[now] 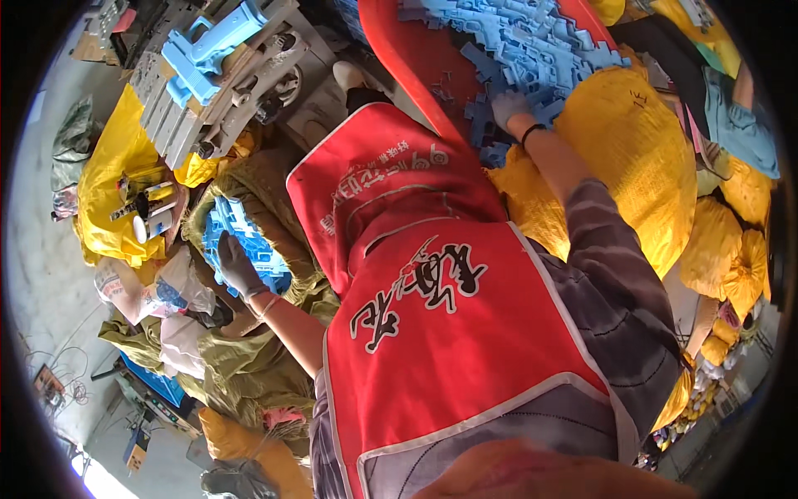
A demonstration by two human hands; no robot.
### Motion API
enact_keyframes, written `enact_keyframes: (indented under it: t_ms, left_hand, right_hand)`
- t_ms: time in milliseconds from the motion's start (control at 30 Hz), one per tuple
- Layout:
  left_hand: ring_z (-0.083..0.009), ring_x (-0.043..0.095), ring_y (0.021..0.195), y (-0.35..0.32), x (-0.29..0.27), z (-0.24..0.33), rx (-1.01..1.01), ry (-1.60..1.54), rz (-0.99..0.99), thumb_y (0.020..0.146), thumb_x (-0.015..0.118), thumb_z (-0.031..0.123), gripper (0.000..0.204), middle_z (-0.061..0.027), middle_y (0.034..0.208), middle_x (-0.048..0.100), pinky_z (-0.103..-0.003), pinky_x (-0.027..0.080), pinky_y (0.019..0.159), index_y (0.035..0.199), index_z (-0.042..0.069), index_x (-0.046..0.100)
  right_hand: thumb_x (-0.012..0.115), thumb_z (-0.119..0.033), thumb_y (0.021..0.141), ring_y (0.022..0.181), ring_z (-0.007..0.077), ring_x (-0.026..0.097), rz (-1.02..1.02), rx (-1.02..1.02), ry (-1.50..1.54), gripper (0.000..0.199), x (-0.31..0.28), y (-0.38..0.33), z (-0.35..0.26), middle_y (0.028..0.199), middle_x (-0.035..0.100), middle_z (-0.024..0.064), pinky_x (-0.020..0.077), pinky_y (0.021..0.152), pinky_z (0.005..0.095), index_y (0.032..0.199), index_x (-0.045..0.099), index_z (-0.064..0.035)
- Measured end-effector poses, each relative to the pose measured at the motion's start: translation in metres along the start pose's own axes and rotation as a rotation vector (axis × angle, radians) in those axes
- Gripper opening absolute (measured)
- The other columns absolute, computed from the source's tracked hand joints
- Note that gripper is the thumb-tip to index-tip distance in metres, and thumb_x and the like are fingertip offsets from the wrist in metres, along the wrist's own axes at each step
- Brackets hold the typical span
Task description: The person prints text onto toy guns using a printing machine and places them into a bag, applies ink from a container, empties a sack of toy guns into a basin, and prints more toy guns on the machine.
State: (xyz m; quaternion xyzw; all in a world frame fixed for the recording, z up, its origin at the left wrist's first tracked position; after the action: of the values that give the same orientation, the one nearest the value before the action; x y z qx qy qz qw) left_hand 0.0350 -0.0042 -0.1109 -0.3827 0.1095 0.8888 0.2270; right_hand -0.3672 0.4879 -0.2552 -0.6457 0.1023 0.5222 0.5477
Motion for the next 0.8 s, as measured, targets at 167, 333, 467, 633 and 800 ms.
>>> enact_keyframes:
  t_ms: [167,333,467,633,800]
  left_hand:
    - [-0.0157,0.061,0.096,-0.009,0.011,0.037,-0.009,-0.052,-0.088,0.094,0.056,0.018,0.030,-0.0082,0.109,0.067,-0.028,0.048,0.085,0.117,-0.001,0.062]
    - [-0.0123,0.060,0.091,-0.013,-0.004,0.026,-0.050,-0.120,-0.001,0.093,0.057,0.016,0.028,-0.0071,0.106,0.067,-0.026,0.048,0.080,0.114,-0.002,0.063]
    - [-0.0121,0.060,0.090,-0.009,-0.013,0.033,-0.028,-0.117,0.068,0.093,0.057,0.017,0.028,-0.0068,0.105,0.068,-0.026,0.048,0.080,0.112,-0.002,0.064]
    - [-0.0141,0.062,0.096,0.001,-0.013,0.061,0.074,-0.124,0.060,0.094,0.057,0.015,0.027,-0.0074,0.107,0.068,-0.026,0.047,0.088,0.114,-0.001,0.063]
    - [-0.0119,0.063,0.093,0.014,-0.014,0.110,0.156,-0.181,0.090,0.092,0.058,0.015,0.026,-0.0074,0.104,0.069,-0.026,0.048,0.085,0.111,-0.002,0.064]
  right_hand:
    - [0.053,-0.028,0.087,0.121,0.0258,0.051,-0.056,0.087,-0.195,0.032,0.029,0.020,-0.001,0.124,0.060,0.0091,0.0401,0.094,0.0397,0.116,0.064,-0.0171]
    - [0.050,-0.016,0.088,0.116,0.0310,0.054,-0.007,0.108,0.035,0.034,-0.011,0.010,0.002,0.125,0.058,0.0147,0.0453,0.088,0.0417,0.119,0.060,-0.0108]
    - [0.050,-0.020,0.085,0.113,0.0312,0.055,-0.026,-0.186,0.343,0.033,-0.046,-0.017,-0.006,0.120,0.060,0.0158,0.0451,0.089,0.0415,0.115,0.062,-0.0126]
    - [0.050,-0.026,0.086,0.096,0.0327,0.062,-0.284,-0.517,0.076,0.034,-0.010,-0.001,-0.003,0.109,0.063,0.0167,0.0481,0.083,0.0429,0.113,0.058,-0.0075]
    - [0.052,-0.023,0.089,0.097,0.0302,0.062,-0.065,-1.049,-0.390,0.038,0.047,0.024,0.025,0.112,0.062,0.0141,0.0506,0.081,0.0363,0.126,0.053,-0.0145]
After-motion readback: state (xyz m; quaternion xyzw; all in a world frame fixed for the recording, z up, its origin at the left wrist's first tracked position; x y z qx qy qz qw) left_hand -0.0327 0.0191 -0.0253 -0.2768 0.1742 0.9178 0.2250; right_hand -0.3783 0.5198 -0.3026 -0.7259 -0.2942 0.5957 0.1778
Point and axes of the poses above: each hand's wrist, its own y-axis towards the middle knuckle, its own x-axis out of the palm, z = x × y, the point moved 2 cm from there along y, towards the middle knuckle
